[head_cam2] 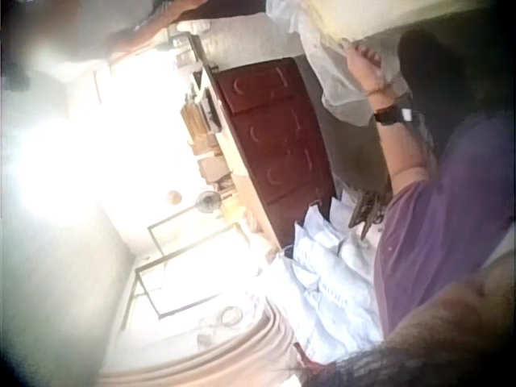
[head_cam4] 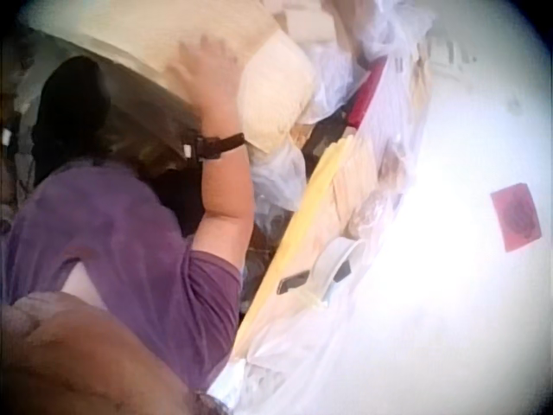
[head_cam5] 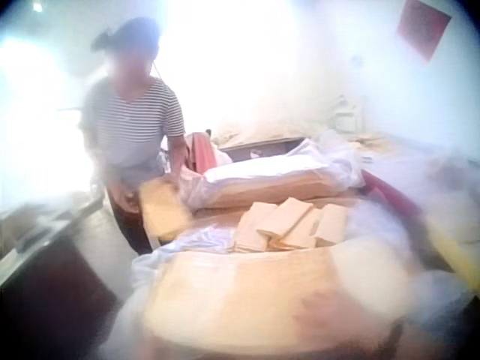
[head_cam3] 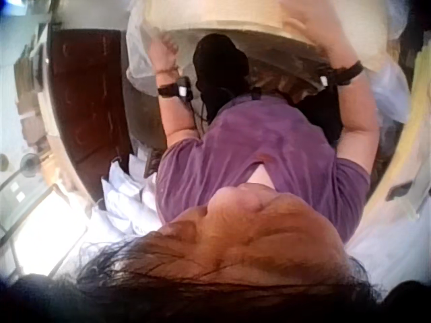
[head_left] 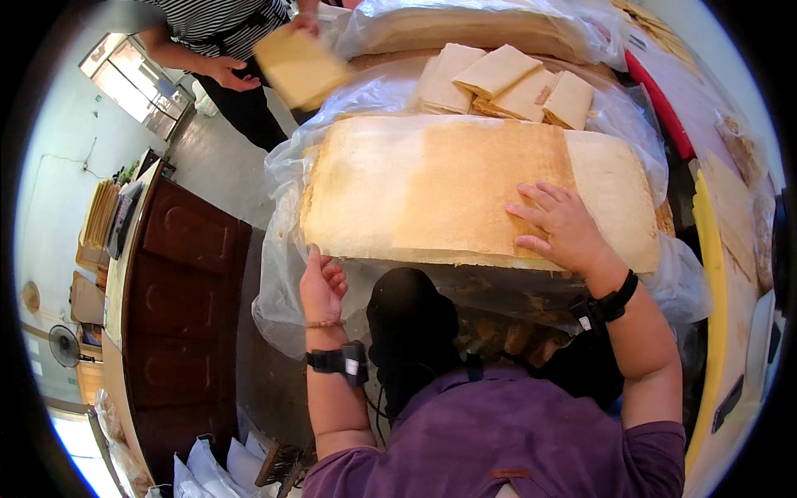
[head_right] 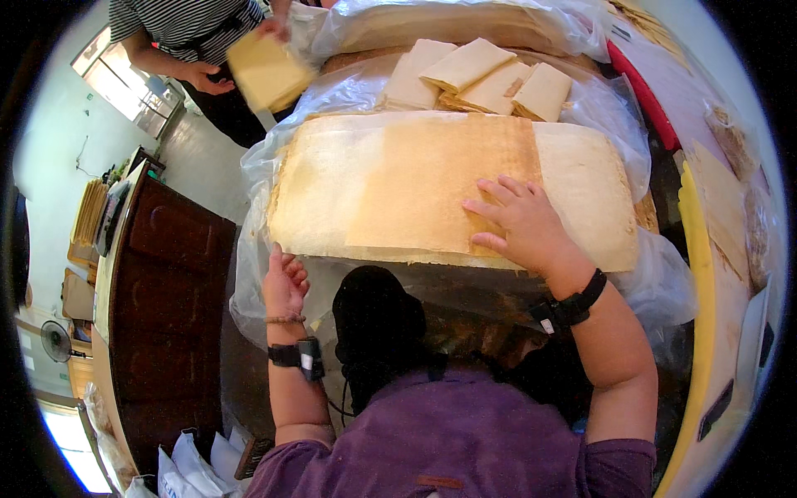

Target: The person sorts and stacks large yellow paper sheets by hand, picking up individual sheets from a main pile and placing them onto different stacks on a table.

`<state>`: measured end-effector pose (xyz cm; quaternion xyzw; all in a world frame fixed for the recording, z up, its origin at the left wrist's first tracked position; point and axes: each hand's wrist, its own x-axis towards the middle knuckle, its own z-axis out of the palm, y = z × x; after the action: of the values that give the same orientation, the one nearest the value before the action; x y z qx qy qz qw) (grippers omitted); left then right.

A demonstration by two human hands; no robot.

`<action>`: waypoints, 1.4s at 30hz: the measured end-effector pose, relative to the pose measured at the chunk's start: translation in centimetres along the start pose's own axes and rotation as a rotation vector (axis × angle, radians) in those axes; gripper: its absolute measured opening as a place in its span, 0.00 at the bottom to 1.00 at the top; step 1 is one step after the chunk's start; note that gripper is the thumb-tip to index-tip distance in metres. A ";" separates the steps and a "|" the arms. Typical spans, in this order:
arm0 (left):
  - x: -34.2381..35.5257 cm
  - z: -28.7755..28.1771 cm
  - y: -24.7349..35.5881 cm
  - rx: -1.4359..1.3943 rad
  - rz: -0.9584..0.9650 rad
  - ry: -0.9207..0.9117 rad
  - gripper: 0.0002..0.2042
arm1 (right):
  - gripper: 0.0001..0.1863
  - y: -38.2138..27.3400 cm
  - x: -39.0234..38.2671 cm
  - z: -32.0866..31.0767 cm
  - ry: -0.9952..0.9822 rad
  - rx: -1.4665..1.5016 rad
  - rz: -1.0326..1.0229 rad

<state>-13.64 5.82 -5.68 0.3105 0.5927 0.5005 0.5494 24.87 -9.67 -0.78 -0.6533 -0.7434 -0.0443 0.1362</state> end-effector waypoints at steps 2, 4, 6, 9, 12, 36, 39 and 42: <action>-0.5 1.6 0.8 -0.297 -0.079 -0.103 0.14 | 0.27 0.4 -0.2 0.1 0.007 0.017 0.001; -0.4 2.4 1.7 -0.112 0.243 -0.072 0.13 | 0.26 0.7 -0.4 0.4 0.015 0.032 0.018; -1.5 4.8 3.2 0.061 0.570 -0.047 0.12 | 0.25 0.2 0.1 0.6 0.017 0.024 -0.011; -7.5 12.2 5.7 0.295 1.284 -0.246 0.08 | 0.24 0.5 0.0 0.7 0.012 0.010 0.004; -13.8 19.0 5.0 0.384 1.377 -0.569 0.07 | 0.24 1.1 -0.4 1.5 0.079 -0.018 -0.007; -4.0 22.6 1.4 0.484 0.949 -1.031 0.22 | 0.30 -0.3 0.3 1.0 0.241 0.101 0.122; -5.3 23.5 -0.8 0.421 0.957 -0.936 0.23 | 0.26 -0.3 0.1 0.5 0.124 0.213 0.178; -4.9 24.4 -2.1 0.468 0.998 -0.931 0.23 | 0.26 0.7 -0.6 2.9 0.352 0.191 0.117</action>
<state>11.21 6.83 -3.40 0.8350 0.1763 0.3674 0.3697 25.20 -9.44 -3.82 -0.6618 -0.6696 -0.0793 0.3278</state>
